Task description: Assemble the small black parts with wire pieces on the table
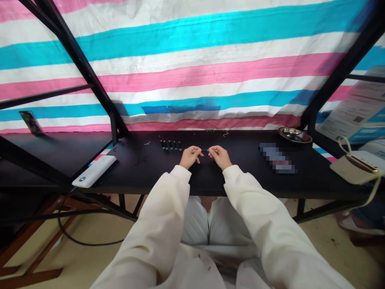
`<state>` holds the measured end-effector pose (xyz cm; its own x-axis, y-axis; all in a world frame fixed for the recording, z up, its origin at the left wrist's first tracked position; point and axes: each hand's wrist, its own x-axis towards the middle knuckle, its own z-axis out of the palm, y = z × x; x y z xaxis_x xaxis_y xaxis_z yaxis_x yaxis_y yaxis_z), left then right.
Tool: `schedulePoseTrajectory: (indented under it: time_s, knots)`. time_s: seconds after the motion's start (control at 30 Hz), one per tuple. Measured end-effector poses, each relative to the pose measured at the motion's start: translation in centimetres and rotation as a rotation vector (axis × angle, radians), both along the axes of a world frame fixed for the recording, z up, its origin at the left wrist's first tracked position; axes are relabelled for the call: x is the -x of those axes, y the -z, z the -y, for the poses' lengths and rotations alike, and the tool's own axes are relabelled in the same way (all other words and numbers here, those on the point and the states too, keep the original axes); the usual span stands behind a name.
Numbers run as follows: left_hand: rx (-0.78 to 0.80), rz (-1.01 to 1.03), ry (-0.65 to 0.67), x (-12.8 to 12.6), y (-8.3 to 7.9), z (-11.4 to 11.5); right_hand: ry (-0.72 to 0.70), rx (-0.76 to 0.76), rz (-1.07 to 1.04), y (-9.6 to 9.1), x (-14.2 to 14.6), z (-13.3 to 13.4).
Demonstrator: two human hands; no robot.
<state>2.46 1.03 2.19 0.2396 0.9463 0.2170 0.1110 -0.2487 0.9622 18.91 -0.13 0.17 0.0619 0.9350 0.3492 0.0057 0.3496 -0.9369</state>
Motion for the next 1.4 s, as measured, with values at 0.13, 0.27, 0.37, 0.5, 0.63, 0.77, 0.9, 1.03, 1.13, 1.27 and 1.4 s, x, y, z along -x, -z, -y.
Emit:
schedulePoseTrajectory:
  time_s: [0.13, 0.27, 0.37, 0.5, 0.63, 0.77, 0.9, 1.03, 1.13, 1.27, 1.4]
  knots:
    - [-0.076, -0.042, 0.000, 0.0, 0.2, 0.1, -0.003, 0.000, 0.011, 0.0, 0.0, 0.0]
    - [-0.145, -0.109, -0.039, -0.1, 0.6, 0.1, -0.020, 0.012, 0.018, 0.0, 0.1, -0.1]
    - [-0.154, -0.147, -0.066, -0.2, 0.7, 0.3, -0.027, 0.010, 0.013, 0.0, 0.1, 0.0]
    - [-0.154, -0.181, -0.093, -0.1, 0.4, 0.5, -0.050, 0.006, 0.021, 0.1, 0.0, 0.0]
    - [-0.154, -0.175, -0.131, 0.0, 0.2, 0.5, -0.055, 0.003, 0.036, 0.1, -0.2, -0.1]
    - [-0.143, -0.137, -0.141, 0.1, 0.5, 0.2, -0.040, -0.034, 0.103, 0.2, -0.4, 0.1]
    - [-0.136, -0.118, -0.100, 0.0, 0.7, 0.1, 0.014, -0.155, 0.372, 0.3, -0.7, 0.5]
    - [-0.141, -0.096, -0.152, 0.1, 0.6, 0.0, 0.113, -0.261, 0.655, 0.4, -1.3, 0.4]
    - [-0.123, -0.072, -0.201, 0.2, 0.5, -0.2, 0.230, -0.236, 0.752, 0.4, -1.7, 0.3]
    - [-0.049, -0.041, -0.117, 0.2, 0.5, -0.2, 0.214, -0.268, 0.634, 0.1, -1.5, 0.5]
    - [0.018, -0.007, 0.037, -0.1, 0.7, -0.2, 0.055, -0.278, 0.580, -0.3, -0.8, 1.0]
